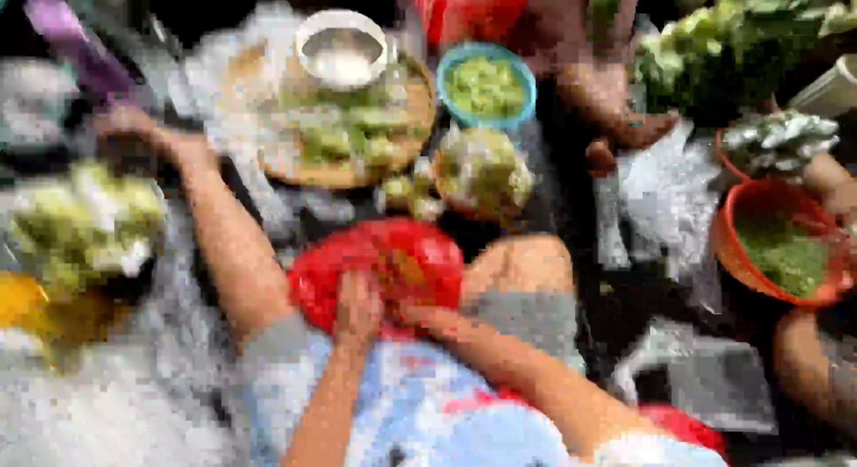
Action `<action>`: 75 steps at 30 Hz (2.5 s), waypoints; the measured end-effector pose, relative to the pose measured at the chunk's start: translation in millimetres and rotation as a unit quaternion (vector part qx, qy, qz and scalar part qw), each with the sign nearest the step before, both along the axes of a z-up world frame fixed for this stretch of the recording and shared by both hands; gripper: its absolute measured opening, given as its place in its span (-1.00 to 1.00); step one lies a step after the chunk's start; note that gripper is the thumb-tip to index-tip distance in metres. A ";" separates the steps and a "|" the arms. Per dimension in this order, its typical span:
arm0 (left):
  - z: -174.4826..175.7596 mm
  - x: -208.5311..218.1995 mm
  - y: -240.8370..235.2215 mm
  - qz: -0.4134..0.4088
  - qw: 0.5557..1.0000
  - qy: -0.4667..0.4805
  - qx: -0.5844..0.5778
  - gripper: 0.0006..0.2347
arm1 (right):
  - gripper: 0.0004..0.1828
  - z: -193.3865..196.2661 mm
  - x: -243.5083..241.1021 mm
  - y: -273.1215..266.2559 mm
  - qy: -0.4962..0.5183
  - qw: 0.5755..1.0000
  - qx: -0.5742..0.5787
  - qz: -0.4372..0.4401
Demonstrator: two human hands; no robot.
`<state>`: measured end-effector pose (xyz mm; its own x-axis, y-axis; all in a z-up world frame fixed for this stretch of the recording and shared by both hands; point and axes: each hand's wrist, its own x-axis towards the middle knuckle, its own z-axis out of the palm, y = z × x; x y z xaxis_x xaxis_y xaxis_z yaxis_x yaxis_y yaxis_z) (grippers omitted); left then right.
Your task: The person sits on the floor and sorts small green vegetables from a red plastic bag into a purple bowl. They then transfer the sorted vegetables into small clear plastic bags and place them into a red basket. Other vegetables and containers are visible around the workspace.
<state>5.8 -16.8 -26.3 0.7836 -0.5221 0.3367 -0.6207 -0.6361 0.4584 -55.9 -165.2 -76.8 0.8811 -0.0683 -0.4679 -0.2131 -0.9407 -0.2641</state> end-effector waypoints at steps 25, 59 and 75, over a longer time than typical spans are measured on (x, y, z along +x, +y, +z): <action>50.1 -19.7 -9.5 -0.042 0.980 -0.126 -0.146 -0.71 | -0.16 -145.2 21.6 -20.0 -0.116 0.930 0.273 -0.218; 0.3 -40.4 -60.4 -0.082 0.969 0.193 0.126 -0.74 | -0.70 22.2 19.7 -39.0 -0.398 0.691 0.533 -0.283; 8.1 -19.5 -37.4 -0.138 0.966 0.192 0.105 -0.86 | -0.77 65.7 11.4 -25.0 -0.451 0.707 0.494 -0.230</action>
